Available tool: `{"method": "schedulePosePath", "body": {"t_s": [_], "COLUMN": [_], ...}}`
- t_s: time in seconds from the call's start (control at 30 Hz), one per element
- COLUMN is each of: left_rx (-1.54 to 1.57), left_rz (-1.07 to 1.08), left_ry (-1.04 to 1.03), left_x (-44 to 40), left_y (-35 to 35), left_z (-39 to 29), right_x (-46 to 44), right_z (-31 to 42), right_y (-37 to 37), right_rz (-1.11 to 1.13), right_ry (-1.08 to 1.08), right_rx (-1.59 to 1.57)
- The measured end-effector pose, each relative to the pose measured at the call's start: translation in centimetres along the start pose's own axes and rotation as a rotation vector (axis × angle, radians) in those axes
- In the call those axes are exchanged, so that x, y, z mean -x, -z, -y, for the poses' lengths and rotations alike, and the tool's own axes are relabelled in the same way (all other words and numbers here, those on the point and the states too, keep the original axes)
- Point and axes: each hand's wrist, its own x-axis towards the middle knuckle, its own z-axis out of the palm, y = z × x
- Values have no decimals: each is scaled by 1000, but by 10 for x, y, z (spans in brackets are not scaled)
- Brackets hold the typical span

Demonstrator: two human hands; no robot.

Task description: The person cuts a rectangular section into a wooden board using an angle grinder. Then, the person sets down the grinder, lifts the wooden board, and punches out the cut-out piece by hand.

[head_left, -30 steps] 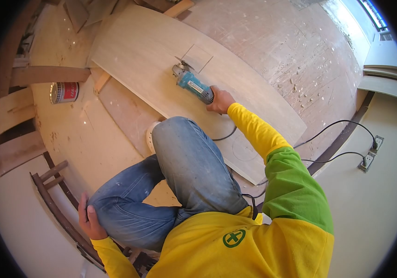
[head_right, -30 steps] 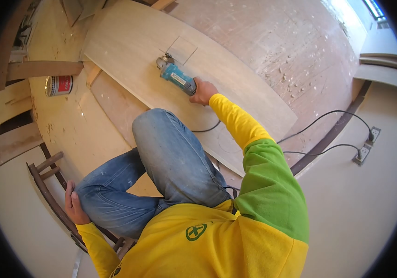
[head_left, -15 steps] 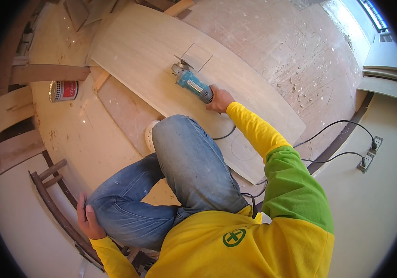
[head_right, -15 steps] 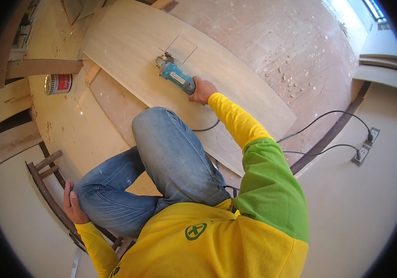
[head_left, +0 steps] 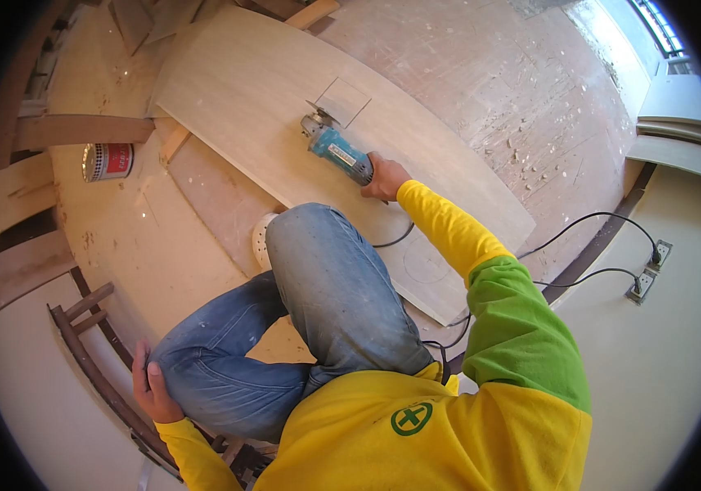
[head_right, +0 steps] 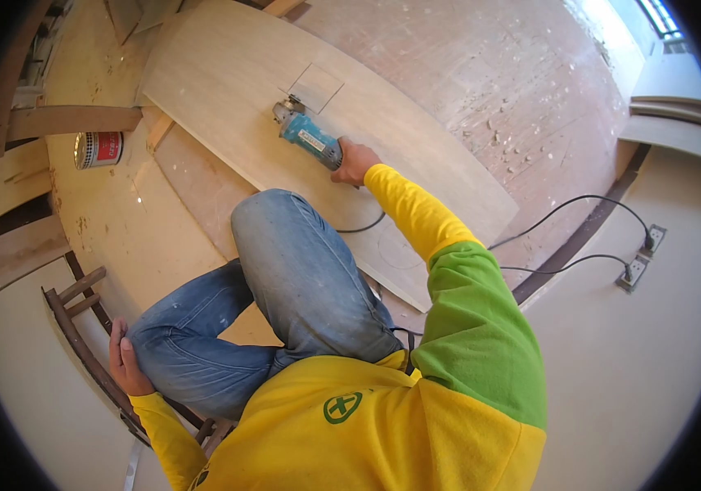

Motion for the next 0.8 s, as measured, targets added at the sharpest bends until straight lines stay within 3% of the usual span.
{"method": "schedulePosePath", "body": {"t_s": [0.8], "left_rx": [10], "left_rz": [16], "left_ry": [35], "left_x": [-5], "left_y": [7], "left_z": [17], "right_x": [7], "right_z": [-3], "right_y": [1], "right_rz": [33], "right_ry": [-48], "right_rx": [47]}}
